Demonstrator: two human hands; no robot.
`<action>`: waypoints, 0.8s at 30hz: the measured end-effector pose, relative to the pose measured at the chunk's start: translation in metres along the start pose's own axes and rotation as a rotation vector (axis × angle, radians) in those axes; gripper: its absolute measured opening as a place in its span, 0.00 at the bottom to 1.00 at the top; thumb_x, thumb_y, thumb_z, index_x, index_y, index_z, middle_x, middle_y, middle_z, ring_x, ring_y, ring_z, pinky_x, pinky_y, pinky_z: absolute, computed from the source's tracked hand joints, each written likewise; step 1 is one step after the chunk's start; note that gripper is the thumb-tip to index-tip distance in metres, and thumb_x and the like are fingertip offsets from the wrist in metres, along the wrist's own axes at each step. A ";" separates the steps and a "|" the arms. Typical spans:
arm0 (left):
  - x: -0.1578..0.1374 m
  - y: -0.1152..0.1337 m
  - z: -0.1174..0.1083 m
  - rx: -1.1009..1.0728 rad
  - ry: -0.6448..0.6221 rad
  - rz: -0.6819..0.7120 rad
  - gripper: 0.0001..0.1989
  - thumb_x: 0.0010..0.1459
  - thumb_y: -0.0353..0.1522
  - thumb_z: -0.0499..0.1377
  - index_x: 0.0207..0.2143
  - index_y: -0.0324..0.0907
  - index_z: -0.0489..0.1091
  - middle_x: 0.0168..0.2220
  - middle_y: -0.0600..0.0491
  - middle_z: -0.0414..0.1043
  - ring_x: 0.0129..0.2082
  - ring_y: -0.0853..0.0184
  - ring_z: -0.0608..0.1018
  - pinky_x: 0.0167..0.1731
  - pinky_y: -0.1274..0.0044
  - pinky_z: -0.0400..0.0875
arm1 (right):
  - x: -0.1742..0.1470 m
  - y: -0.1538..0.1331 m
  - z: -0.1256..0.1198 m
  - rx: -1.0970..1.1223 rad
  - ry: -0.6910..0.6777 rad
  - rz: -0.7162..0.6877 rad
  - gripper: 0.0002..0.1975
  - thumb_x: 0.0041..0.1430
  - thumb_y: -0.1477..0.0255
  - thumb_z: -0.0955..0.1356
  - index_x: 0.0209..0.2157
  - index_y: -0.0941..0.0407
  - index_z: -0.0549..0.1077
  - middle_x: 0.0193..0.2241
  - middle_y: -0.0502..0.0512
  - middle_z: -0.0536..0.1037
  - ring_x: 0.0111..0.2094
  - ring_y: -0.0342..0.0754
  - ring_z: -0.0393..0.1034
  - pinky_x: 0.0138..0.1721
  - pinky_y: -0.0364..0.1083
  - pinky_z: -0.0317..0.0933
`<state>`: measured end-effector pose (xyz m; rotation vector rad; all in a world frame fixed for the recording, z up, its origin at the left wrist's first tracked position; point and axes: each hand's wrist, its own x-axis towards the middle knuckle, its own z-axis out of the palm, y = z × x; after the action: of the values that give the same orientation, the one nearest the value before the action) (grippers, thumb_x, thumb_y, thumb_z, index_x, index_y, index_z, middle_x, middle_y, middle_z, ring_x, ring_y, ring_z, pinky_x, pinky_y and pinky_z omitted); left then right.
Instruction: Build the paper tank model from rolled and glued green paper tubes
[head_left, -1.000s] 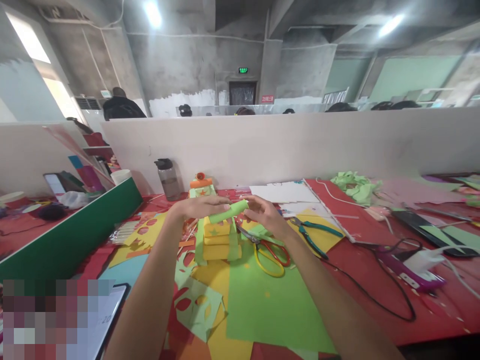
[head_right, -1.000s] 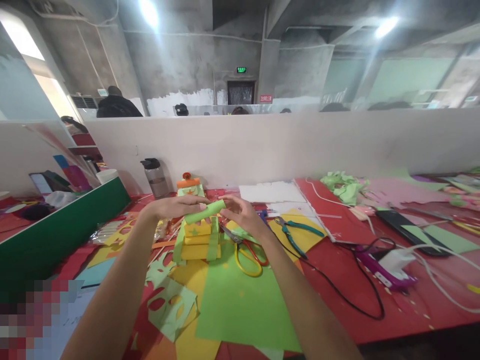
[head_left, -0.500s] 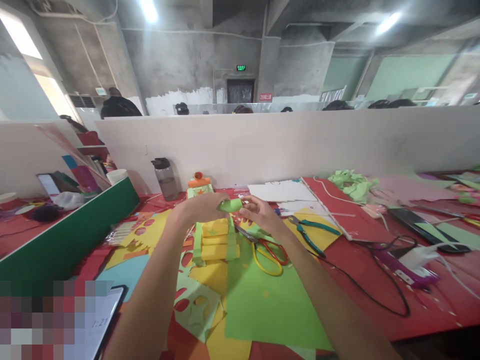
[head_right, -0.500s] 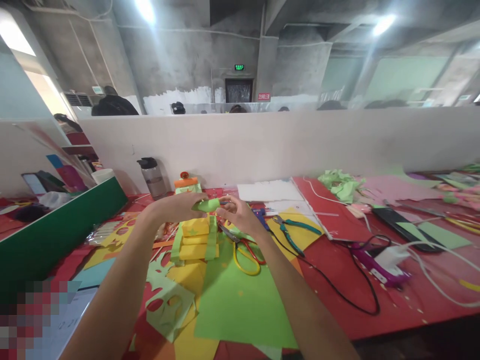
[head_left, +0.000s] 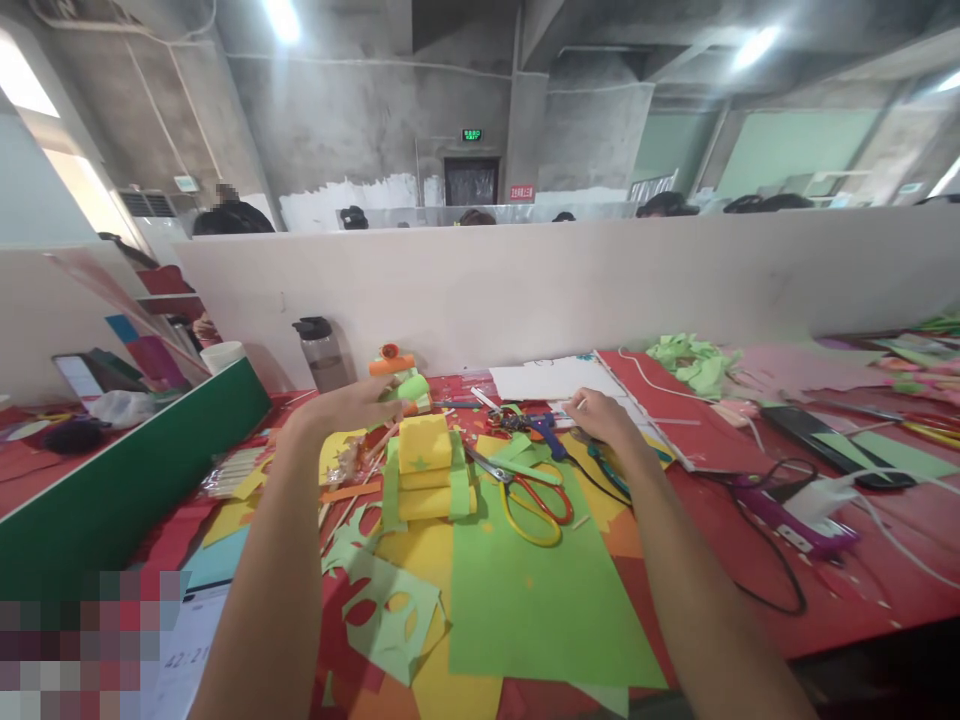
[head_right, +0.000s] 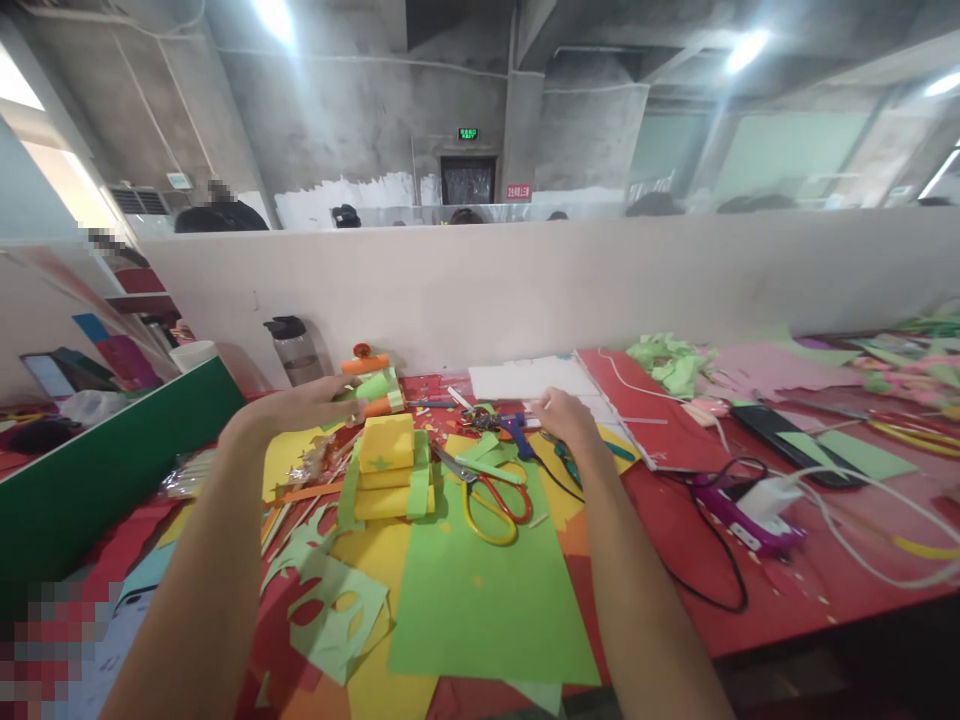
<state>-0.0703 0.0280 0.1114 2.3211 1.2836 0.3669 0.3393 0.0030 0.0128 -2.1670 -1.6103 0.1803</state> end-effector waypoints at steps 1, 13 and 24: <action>-0.002 -0.001 -0.001 -0.010 0.025 -0.032 0.32 0.54 0.51 0.56 0.56 0.45 0.65 0.54 0.44 0.72 0.55 0.50 0.71 0.48 0.69 0.67 | 0.000 0.000 0.003 0.000 -0.042 -0.013 0.11 0.57 0.61 0.66 0.29 0.54 0.70 0.28 0.57 0.78 0.29 0.51 0.70 0.29 0.45 0.53; 0.007 -0.008 0.015 -0.173 -0.024 -0.073 0.32 0.57 0.50 0.55 0.60 0.46 0.62 0.62 0.47 0.65 0.59 0.52 0.67 0.52 0.71 0.65 | -0.002 -0.009 0.033 0.031 -0.228 -0.157 0.14 0.52 0.66 0.71 0.36 0.53 0.62 0.26 0.48 0.73 0.27 0.46 0.66 0.27 0.42 0.52; 0.008 0.000 0.017 -0.248 -0.111 0.039 0.19 0.58 0.46 0.54 0.39 0.41 0.72 0.36 0.49 0.74 0.34 0.62 0.74 0.34 0.74 0.67 | 0.002 -0.003 0.010 0.530 -0.037 -0.192 0.17 0.53 0.60 0.69 0.38 0.53 0.62 0.30 0.50 0.71 0.30 0.47 0.67 0.32 0.45 0.61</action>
<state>-0.0589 0.0305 0.0971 2.1280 1.0761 0.3809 0.3337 0.0080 0.0054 -1.6087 -1.5607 0.5242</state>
